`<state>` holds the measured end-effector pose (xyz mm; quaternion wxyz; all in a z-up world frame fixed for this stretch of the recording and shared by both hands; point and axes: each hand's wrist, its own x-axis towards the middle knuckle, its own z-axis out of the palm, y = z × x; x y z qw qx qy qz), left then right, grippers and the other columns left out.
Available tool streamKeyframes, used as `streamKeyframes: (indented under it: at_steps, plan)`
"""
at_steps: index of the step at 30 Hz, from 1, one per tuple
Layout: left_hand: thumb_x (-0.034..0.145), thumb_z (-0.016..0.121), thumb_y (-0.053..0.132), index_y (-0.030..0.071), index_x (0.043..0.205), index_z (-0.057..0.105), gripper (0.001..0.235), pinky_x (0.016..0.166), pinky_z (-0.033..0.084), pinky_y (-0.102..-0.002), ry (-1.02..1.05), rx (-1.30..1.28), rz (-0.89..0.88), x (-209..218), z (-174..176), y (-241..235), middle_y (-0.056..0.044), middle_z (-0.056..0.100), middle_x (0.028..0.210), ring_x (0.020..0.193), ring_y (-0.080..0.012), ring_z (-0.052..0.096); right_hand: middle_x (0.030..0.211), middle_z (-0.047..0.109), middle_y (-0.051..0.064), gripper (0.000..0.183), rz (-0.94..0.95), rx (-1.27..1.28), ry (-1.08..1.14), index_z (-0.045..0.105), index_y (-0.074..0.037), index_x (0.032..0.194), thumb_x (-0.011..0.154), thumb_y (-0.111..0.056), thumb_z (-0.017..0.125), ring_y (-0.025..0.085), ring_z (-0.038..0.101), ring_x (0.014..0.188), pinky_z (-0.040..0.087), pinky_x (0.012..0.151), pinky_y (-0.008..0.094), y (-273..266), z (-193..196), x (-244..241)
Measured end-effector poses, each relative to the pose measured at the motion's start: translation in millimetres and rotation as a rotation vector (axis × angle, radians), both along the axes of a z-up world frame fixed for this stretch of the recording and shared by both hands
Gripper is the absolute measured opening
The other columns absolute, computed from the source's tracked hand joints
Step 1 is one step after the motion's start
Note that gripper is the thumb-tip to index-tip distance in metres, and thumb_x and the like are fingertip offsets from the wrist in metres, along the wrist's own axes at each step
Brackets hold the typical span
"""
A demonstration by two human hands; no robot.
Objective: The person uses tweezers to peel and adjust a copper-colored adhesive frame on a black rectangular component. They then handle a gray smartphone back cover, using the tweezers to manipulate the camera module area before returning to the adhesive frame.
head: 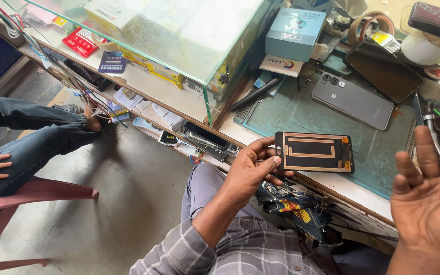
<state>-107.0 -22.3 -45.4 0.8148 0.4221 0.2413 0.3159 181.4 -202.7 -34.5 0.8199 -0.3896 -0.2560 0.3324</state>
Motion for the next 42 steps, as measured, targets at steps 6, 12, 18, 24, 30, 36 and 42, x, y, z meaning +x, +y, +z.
streamKeyframes:
  at_steps: [6,12,18,24,30,36,42]
  plan:
    - [0.099,0.061,0.008,-0.003,0.154,0.039,0.060,0.067,0.062,-0.029,-0.058,-0.005,-0.020,12.3,-2.2,6.4,-0.012,0.065,0.116,0.091,-0.0253,0.076,0.151,0.059,0.026,0.033,0.145,0.149,0.298,0.054,-0.002,0.144,0.119,-0.021,0.047,0.034,0.070,0.118,0.061,0.088,0.034,5.2,8.9,1.2]
    - [0.102,0.061,0.009,-0.006,0.153,0.042,0.056,0.066,0.061,-0.029,-0.074,0.124,-0.029,24.6,9.8,23.5,-0.014,0.064,0.117,0.093,-0.0239,0.074,0.151,0.057,0.026,0.034,0.174,0.051,0.001,0.053,-0.001,0.143,0.117,-0.022,0.049,0.034,0.067,0.123,0.058,0.093,0.036,38.9,-0.5,-12.7]
    - [0.100,0.058,0.007,-0.005,0.149,0.045,0.052,0.065,0.061,-0.028,-0.002,0.242,-0.060,26.9,14.7,32.6,-0.012,0.064,0.114,0.085,-0.0208,0.075,0.151,0.055,0.026,0.035,0.014,-0.143,-0.513,0.052,-0.001,0.141,0.115,-0.023,0.050,0.035,0.064,0.127,0.056,0.098,0.037,33.1,-17.8,-17.5]
    - [0.095,0.051,0.024,-0.001,0.135,0.061,0.049,0.051,0.062,-0.029,0.141,0.500,-0.022,58.1,15.1,56.2,-0.010,0.073,0.088,0.059,-0.0128,0.071,0.151,0.053,0.026,0.036,0.001,-0.250,-0.989,0.051,0.000,0.140,0.113,-0.024,0.052,0.035,0.061,0.132,0.053,0.104,0.038,48.7,-47.9,-30.3]
    - [0.095,0.054,0.025,0.005,0.129,0.070,0.042,0.053,0.064,-0.030,0.225,0.587,-0.054,88.1,-2.3,76.4,-0.007,0.078,0.076,0.055,-0.0107,0.073,0.151,0.051,0.026,0.038,-0.020,-0.304,-1.333,0.049,0.001,0.139,0.111,-0.025,0.054,0.036,0.059,0.136,0.051,0.109,0.040,55.6,-64.5,-10.3]
    - [0.095,0.052,0.023,0.014,0.126,0.069,0.036,0.059,0.060,-0.037,0.480,0.904,0.117,86.4,-6.2,58.8,-0.009,0.079,0.085,0.061,-0.0213,0.072,0.151,0.049,0.026,0.040,0.033,-0.287,-1.396,0.048,0.002,0.138,0.109,-0.026,0.056,0.036,0.056,0.141,0.048,0.114,0.041,67.3,-65.9,-8.5]
    - [0.100,0.054,0.023,0.012,0.126,0.066,0.030,0.086,0.061,-0.038,0.412,0.977,0.245,78.4,-0.7,39.0,-0.011,0.078,0.104,0.087,-0.0269,0.078,0.153,0.052,0.029,0.043,0.013,-0.361,-1.356,0.052,0.000,0.136,0.107,-0.030,0.060,0.039,0.055,0.141,0.048,0.112,0.043,64.3,-45.6,-25.5]
